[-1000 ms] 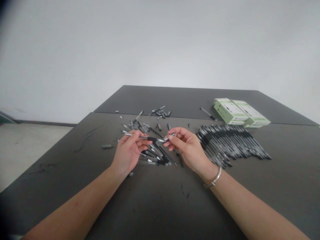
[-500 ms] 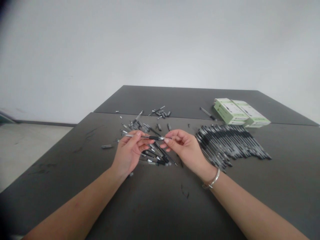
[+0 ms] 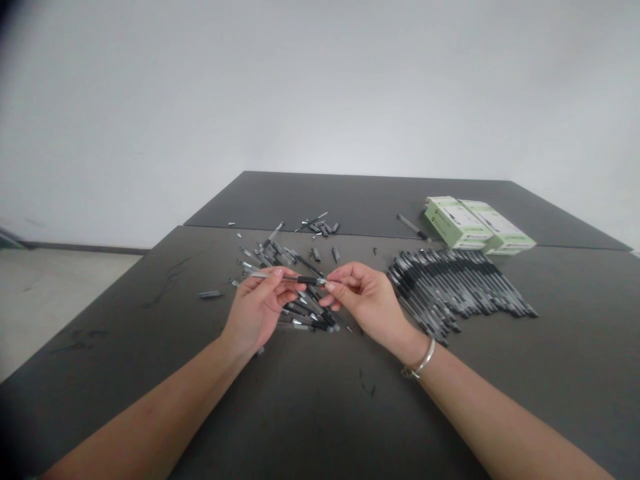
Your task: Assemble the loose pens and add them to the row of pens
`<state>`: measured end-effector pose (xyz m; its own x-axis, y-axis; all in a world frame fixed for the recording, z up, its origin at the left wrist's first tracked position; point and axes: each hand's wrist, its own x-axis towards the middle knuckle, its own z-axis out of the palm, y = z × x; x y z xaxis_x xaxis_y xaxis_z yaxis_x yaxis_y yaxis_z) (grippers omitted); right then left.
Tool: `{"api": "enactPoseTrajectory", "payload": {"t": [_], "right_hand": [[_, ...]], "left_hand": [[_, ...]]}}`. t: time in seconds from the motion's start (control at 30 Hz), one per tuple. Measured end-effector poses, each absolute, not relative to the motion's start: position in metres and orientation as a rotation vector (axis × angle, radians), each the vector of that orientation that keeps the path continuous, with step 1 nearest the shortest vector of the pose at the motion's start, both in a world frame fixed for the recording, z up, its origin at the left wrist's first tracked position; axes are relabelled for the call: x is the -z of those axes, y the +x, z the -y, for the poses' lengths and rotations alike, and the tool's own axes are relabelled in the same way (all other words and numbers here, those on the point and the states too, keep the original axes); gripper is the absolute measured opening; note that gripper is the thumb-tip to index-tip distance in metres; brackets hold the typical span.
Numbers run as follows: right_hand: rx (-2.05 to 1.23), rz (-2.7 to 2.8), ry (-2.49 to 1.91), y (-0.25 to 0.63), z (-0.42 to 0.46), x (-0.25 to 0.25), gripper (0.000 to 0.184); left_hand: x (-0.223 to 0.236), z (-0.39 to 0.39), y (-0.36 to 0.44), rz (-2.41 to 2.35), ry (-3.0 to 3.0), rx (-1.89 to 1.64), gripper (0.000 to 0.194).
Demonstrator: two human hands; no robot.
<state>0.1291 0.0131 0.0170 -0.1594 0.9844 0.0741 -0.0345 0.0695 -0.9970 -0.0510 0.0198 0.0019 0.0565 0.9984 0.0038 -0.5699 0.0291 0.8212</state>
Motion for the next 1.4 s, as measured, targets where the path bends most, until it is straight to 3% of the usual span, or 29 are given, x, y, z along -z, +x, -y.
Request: {"api": "enactPoseTrajectory", "payload": {"t": [0.5,1.0,1.2,1.4], "right_hand": [[-1.288,1.318,-1.052,0.129,-0.011,-0.022,0.021],[-1.505,1.097,-0.869,0.127,-0.013,-0.019,0.023],[-1.243,1.069,-0.926,0.149,-0.029,-0.031,0.017],[-0.980,1.382,-1.250,0.173,-0.044,-0.042,0.034]], "left_hand": [[-0.001,-0.019,-0.050,-0.673,0.781,-1.374,0.014],[-0.002,-0.017,-0.050,-0.692,0.781,-1.250,0.021],[-0.005,-0.022,-0.054,-0.720,0.737,-1.325,0.019],[-0.005,-0.024,-0.054,-0.757,0.696,-1.336,0.016]]}}
